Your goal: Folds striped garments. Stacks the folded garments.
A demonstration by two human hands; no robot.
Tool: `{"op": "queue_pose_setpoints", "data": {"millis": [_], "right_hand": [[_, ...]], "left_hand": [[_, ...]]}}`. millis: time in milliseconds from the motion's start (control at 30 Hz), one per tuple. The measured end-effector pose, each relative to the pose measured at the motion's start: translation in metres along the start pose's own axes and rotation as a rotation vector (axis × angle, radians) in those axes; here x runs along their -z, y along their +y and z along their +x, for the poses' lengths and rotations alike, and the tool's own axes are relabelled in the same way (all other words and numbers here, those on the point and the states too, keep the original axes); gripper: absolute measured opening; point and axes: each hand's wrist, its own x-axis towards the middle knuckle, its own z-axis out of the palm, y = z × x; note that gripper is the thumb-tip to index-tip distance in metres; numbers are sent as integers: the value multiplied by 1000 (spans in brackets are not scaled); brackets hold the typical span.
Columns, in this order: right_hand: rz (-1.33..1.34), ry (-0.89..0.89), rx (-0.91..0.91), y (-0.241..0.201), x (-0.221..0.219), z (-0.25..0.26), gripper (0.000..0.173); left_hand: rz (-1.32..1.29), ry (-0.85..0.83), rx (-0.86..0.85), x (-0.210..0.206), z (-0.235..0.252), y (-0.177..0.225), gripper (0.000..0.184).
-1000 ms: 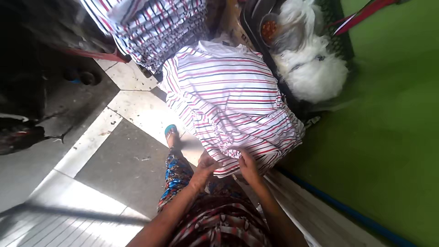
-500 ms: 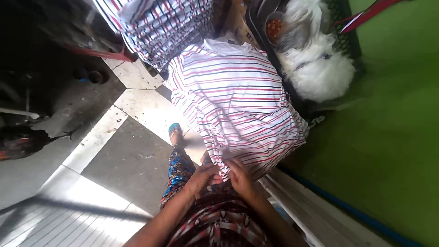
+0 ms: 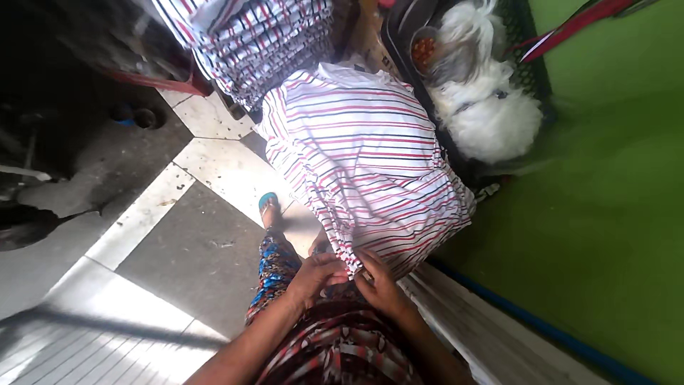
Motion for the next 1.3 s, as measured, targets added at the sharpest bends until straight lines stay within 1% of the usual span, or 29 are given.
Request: {"op": "queue_pose_setpoints", "data": {"millis": [133, 233, 300, 367, 467, 500, 533, 600, 633, 667, 733, 767, 833, 900, 1000, 1033, 1100, 1200, 1300], "right_hand": [[84, 57, -26, 1, 2, 3, 33], [78, 78, -71, -4, 4, 5, 31], [58, 93, -54, -6, 5, 5, 32], [-4, 75, 7, -7, 3, 4, 32], [-98, -24, 36, -7, 3, 2, 42], [-143, -34, 29, -8, 2, 2, 43], [-173, -20, 21, -8, -1, 3, 41], [-141, 74, -18, -7, -4, 5, 33], [-80, 133, -72, -8, -2, 8, 30], [5, 188, -170, -13, 3, 12, 29], [179, 332, -371, -25, 21, 25, 30], [260, 412, -416, -27, 31, 32, 32], [384, 542, -397, -23, 50, 43, 34], [414, 597, -348, -20, 63, 49, 35], [395, 590, -320, -17, 65, 52, 32], [391, 575, -330, -17, 62, 51, 32], [372, 539, -358, -16, 56, 47, 31], [373, 514, -428, -10, 48, 42, 31], [411, 519, -487, -6, 44, 41, 31]], "left_hand": [[118, -47, -120, 0, -1, -2, 13], [121, -33, -137, -3, -3, -1, 13], [89, -8, -124, -5, -4, 0, 11], [55, -1, -96, -6, -5, 2, 9], [7, 19, -42, -8, -6, 6, 12], [-5, 26, -20, -9, -6, 7, 14], [-8, 29, -8, -8, -5, 7, 16], [13, 8, -25, -5, -2, 8, 19], [37, -1, -54, -2, 2, 9, 20], [65, 8, -81, 3, 7, 10, 22], [129, 97, -110, 19, 27, 7, 26], [165, 148, -101, 28, 40, 3, 28], [233, 203, -46, 41, 64, -6, 33], [308, 155, -29, 43, 81, -14, 41], [442, 22, -79, 39, 101, -29, 52], [498, 20, -86, 40, 106, -33, 53], [577, 52, -48, 37, 106, -36, 54], [515, 125, 26, 29, 83, -30, 55], [314, 130, 78, 22, 61, -21, 64]]}}
